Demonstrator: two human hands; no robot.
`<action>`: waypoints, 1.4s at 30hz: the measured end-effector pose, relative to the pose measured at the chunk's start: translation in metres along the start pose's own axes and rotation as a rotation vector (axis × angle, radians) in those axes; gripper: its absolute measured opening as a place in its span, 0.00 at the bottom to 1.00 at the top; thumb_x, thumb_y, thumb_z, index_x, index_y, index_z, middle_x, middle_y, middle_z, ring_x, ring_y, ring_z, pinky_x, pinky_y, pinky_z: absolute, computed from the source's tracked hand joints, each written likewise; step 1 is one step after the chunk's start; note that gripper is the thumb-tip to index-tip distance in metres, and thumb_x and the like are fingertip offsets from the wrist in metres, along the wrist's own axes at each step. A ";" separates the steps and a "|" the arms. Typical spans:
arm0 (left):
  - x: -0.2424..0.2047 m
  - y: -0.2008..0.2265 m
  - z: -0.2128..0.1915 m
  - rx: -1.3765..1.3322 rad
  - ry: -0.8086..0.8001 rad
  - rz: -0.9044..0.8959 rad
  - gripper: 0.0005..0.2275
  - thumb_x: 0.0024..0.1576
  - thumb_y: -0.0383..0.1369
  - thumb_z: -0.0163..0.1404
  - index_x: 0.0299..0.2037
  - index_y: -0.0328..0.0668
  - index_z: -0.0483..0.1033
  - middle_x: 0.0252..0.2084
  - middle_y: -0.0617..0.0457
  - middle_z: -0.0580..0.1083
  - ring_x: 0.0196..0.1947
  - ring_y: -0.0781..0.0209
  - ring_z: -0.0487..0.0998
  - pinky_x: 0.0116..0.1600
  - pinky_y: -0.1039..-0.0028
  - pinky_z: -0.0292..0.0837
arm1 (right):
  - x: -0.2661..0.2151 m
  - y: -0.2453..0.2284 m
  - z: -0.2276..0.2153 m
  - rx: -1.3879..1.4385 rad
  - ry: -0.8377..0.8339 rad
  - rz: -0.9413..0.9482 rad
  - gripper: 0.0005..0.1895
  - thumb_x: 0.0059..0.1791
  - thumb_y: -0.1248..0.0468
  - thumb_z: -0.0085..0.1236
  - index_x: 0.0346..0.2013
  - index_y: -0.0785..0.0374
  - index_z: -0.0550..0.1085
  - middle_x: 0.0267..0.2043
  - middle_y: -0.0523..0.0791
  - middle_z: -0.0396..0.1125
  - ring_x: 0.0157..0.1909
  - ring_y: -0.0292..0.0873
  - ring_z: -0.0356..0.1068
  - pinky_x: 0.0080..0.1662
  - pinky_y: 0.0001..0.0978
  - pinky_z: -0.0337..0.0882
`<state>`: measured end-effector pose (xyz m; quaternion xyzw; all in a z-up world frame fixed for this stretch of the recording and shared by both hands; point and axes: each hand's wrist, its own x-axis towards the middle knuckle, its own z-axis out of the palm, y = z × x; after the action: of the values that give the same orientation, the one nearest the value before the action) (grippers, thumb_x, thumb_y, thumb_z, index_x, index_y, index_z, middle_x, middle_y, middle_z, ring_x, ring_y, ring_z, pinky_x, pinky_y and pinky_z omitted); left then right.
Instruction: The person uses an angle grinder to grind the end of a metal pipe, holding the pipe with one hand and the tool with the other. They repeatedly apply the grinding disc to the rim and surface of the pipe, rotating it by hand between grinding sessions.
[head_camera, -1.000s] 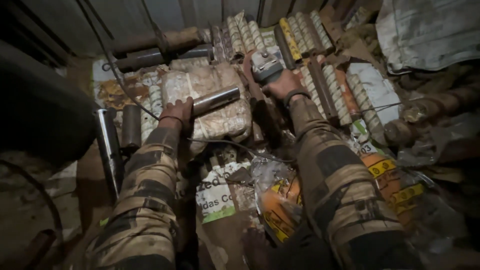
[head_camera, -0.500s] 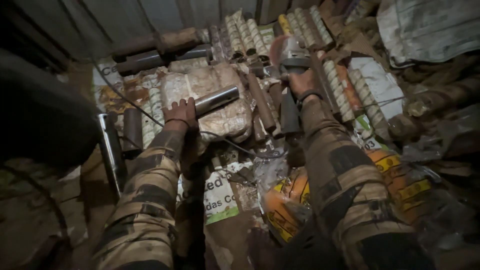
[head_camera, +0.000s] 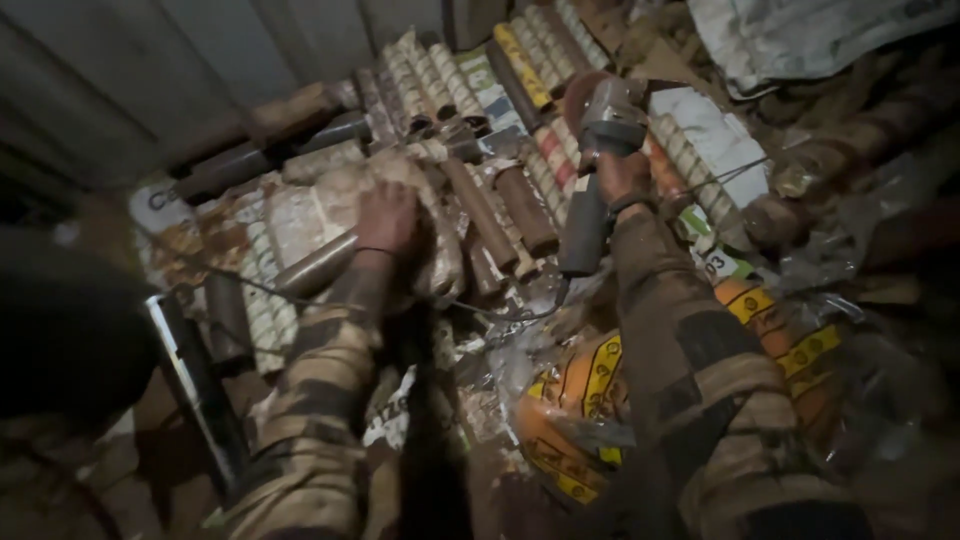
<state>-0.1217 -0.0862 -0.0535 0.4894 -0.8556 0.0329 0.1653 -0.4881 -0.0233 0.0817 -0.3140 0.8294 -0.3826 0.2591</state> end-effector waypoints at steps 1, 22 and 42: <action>0.016 0.009 0.030 0.079 0.040 0.071 0.13 0.60 0.38 0.47 0.52 0.46 0.76 0.56 0.45 0.75 0.61 0.41 0.69 0.64 0.39 0.61 | 0.001 -0.001 -0.007 0.002 0.009 0.010 0.30 0.28 0.55 0.69 0.37 0.74 0.80 0.47 0.57 0.75 0.49 0.57 0.75 0.51 0.43 0.73; 0.005 0.102 0.226 -0.198 -0.295 -0.287 0.22 0.61 0.39 0.43 0.65 0.46 0.65 0.61 0.48 0.72 0.59 0.51 0.72 0.61 0.60 0.67 | 0.043 0.049 -0.015 -0.020 0.099 -0.002 0.38 0.31 0.50 0.67 0.43 0.80 0.78 0.52 0.60 0.75 0.56 0.57 0.74 0.59 0.44 0.70; 0.085 0.041 0.206 0.132 0.182 -0.161 0.23 0.53 0.45 0.51 0.56 0.41 0.78 0.68 0.37 0.67 0.70 0.28 0.62 0.71 0.39 0.45 | 0.016 0.028 -0.024 -0.068 0.185 -0.053 0.28 0.26 0.53 0.72 0.31 0.73 0.81 0.45 0.59 0.75 0.46 0.58 0.72 0.55 0.40 0.66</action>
<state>-0.2478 -0.1796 -0.2164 0.5614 -0.7909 0.1197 0.2119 -0.5242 -0.0093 0.0700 -0.3076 0.8538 -0.3883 0.1603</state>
